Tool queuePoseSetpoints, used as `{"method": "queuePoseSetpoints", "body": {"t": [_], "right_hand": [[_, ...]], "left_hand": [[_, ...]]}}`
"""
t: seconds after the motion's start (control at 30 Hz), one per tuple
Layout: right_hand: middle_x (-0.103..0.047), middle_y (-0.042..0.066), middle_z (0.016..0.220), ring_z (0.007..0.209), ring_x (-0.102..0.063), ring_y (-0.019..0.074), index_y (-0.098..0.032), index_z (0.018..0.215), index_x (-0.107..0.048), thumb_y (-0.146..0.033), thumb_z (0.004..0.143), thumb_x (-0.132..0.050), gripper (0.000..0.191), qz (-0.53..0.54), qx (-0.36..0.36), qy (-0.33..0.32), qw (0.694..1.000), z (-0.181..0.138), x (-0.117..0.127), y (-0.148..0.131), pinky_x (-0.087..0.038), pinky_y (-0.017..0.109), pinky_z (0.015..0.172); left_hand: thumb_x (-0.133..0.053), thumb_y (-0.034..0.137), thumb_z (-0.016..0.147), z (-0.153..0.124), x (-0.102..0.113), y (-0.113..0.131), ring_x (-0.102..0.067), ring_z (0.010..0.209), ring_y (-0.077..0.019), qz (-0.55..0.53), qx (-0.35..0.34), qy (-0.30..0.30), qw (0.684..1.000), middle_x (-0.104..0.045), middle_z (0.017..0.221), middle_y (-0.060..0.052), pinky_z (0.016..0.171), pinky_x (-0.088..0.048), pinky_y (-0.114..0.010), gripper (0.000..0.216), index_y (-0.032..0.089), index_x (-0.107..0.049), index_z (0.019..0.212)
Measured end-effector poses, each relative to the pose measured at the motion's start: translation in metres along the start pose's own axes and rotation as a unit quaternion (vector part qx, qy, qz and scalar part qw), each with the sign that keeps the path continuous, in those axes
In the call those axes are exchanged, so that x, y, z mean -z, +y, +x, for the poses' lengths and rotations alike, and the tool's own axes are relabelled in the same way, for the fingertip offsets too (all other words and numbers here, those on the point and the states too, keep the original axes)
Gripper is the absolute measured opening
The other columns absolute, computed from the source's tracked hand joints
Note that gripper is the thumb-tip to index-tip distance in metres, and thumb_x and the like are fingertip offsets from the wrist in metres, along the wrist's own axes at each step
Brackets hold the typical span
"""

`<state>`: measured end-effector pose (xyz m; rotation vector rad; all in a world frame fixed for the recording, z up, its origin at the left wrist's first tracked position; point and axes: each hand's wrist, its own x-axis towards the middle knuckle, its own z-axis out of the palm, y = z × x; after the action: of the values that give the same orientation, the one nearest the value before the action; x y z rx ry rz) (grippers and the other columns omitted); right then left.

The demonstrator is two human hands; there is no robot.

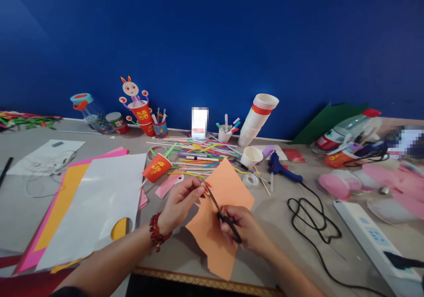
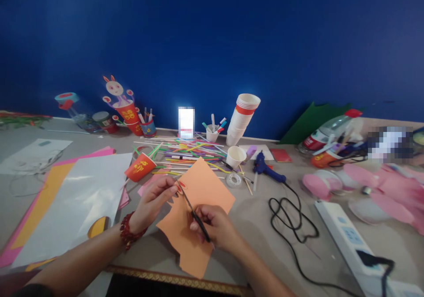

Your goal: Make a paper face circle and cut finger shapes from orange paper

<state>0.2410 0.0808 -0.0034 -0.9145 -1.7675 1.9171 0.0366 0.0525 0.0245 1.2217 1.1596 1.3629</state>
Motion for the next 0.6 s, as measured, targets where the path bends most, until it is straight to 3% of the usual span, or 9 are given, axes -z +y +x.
{"method": "queuePoseSetpoints", "body": {"t": [0.23,0.47,0.6], "right_hand": [[-0.06,-0.003,0.052,0.033,-0.037,0.0043,-0.019,0.068,-0.048,-0.067,0.072,-0.066,0.052,-0.002,-0.077,-0.038,0.996,-0.009,0.004,-0.019,-0.026,0.016,0.03],[-0.063,-0.002,0.056,0.038,-0.044,0.0061,-0.019,0.072,-0.048,-0.066,0.071,-0.068,0.051,-0.025,-0.087,-0.054,0.994,-0.006,0.01,-0.036,-0.033,0.015,0.033],[-0.065,0.0,0.06,0.038,-0.041,0.0051,-0.018,0.074,-0.048,-0.068,0.073,-0.065,0.052,-0.015,-0.07,-0.068,0.995,-0.002,0.01,-0.036,-0.031,0.015,0.034]], "left_hand": [[-0.06,0.039,0.088,0.002,0.003,0.001,-0.054,0.069,-0.0138,-0.003,0.0,-0.011,1.0,-0.059,0.073,0.0,0.065,-0.043,-0.024,0.023,0.018,-0.06,0.077],[-0.062,0.039,0.087,0.001,0.001,0.004,-0.054,0.068,-0.0128,-0.031,0.012,-0.01,0.999,-0.059,0.072,0.0,0.065,-0.043,-0.023,0.025,0.017,-0.059,0.075],[-0.062,0.041,0.086,0.0,-0.001,0.004,-0.054,0.069,-0.0137,-0.031,0.01,-0.014,0.999,-0.059,0.073,0.0,0.065,-0.044,-0.024,0.026,0.018,-0.059,0.075]]}}
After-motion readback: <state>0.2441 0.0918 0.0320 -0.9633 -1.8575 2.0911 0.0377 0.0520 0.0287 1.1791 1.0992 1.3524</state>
